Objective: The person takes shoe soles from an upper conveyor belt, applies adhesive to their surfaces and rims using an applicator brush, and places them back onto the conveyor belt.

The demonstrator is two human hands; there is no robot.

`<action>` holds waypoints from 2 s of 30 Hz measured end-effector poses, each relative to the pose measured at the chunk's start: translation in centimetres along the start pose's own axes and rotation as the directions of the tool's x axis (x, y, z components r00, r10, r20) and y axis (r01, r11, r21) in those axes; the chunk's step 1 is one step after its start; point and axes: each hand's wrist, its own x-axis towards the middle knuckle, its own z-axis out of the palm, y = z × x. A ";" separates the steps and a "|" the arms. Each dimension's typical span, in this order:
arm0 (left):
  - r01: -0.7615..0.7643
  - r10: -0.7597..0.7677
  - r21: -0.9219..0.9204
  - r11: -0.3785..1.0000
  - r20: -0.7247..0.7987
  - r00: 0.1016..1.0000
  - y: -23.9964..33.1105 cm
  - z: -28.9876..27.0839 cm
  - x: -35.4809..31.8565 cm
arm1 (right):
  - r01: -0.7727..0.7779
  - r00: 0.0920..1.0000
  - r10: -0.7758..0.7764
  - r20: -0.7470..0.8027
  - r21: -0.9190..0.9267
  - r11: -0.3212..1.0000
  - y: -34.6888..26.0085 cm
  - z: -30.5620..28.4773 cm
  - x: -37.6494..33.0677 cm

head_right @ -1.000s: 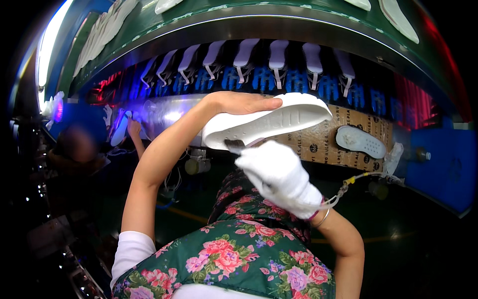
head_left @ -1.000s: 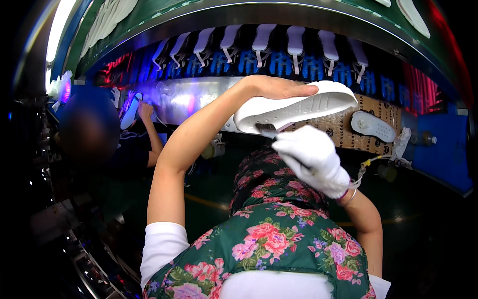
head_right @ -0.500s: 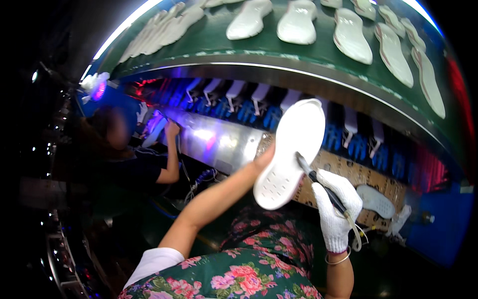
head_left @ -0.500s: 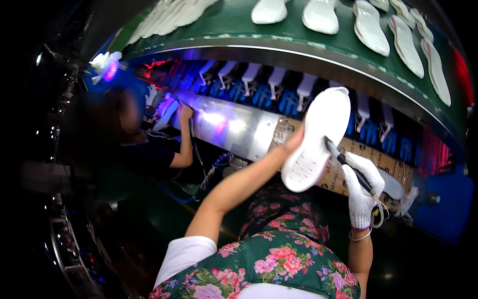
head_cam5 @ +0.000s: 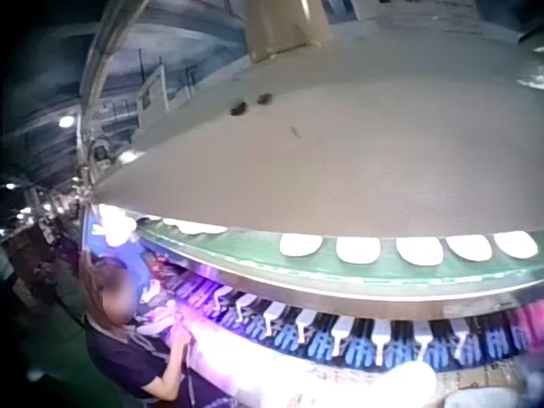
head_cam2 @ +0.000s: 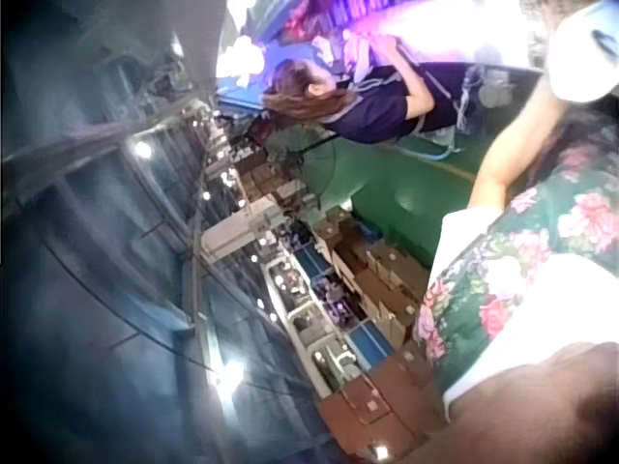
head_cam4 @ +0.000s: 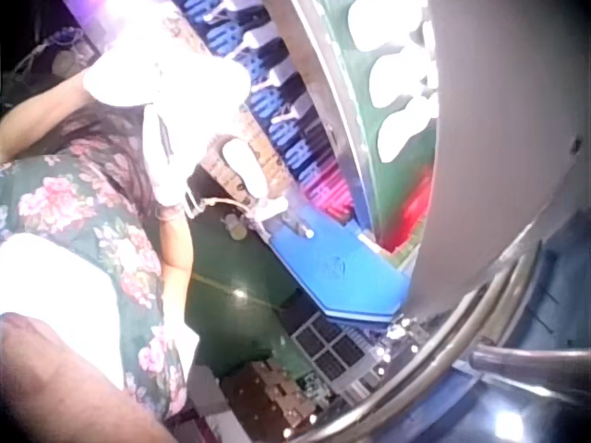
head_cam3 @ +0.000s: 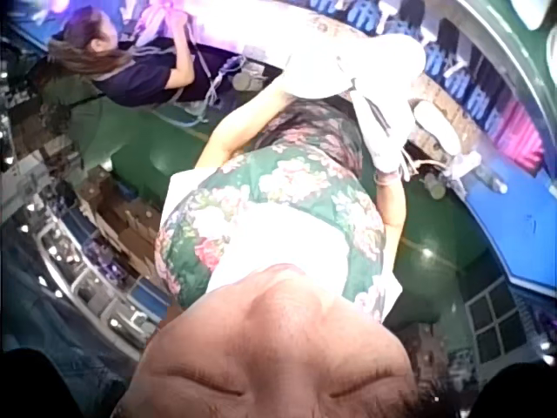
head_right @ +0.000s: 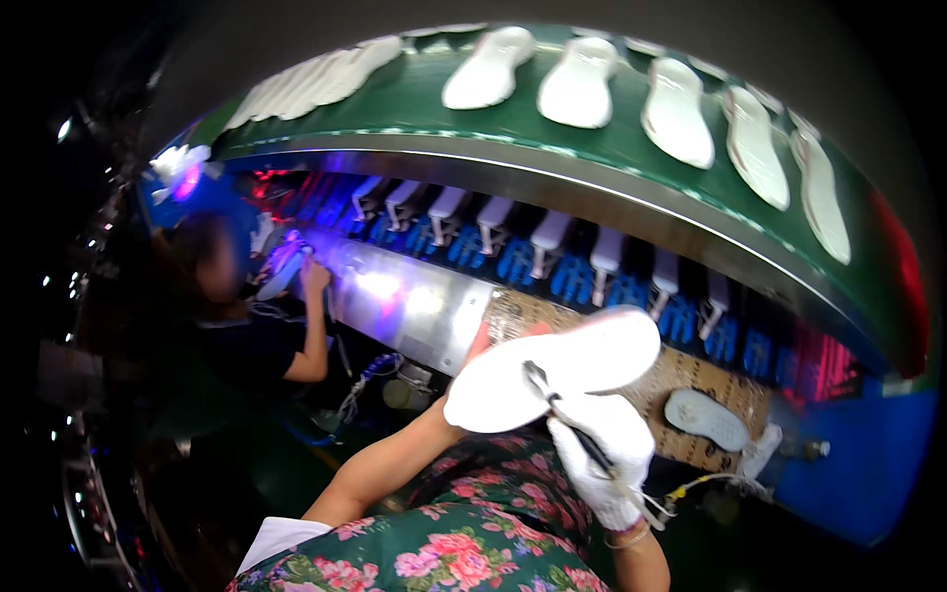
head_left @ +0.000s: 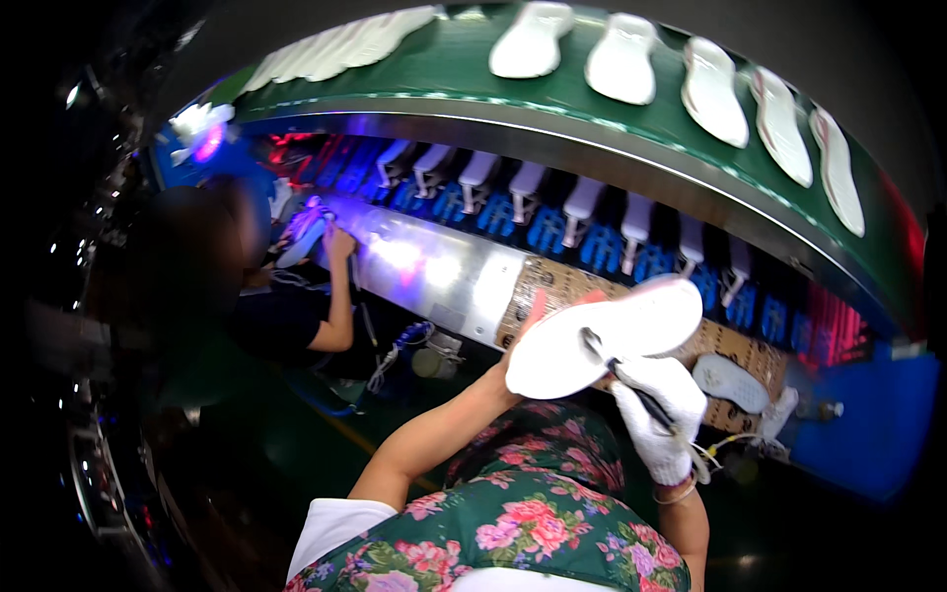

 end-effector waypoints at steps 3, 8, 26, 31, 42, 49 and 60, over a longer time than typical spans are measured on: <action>0.007 0.002 0.097 0.995 -0.099 0.995 -0.6 2.8 -1.2 | 0.029 0.999 -0.029 -0.033 0.020 0.999 -1.0 -0.1 0.1; 0.015 -0.015 0.047 0.999 0.008 1.000 -1.9 1.4 -0.6 | 0.064 0.994 -0.064 -0.090 -0.004 0.998 -0.8 -0.6 0.3; -0.039 0.093 0.218 0.975 -0.243 0.966 -8.2 0.2 1.0 | 0.243 0.929 -0.299 -0.218 -0.251 0.937 -1.5 -2.0 2.6; 0.004 0.129 0.449 0.894 -0.264 0.956 -8.3 -2.8 1.0 | 0.153 0.941 -0.184 -0.284 -0.128 0.980 -2.7 0.1 1.9; 0.006 0.006 0.039 0.999 -0.297 0.955 -8.1 -5.7 1.4 | 0.110 0.949 -0.108 -0.297 -0.008 0.994 -1.6 0.7 1.1; -0.003 0.017 0.199 0.980 -0.066 0.998 -5.8 -2.6 2.6 | 0.182 0.945 -0.217 -0.244 -0.159 0.970 -1.0 1.2 1.2; -0.101 0.083 0.117 0.988 0.147 0.986 -3.6 -2.7 3.6 | 0.123 0.970 -0.107 -0.217 0.063 0.990 0.3 1.4 0.6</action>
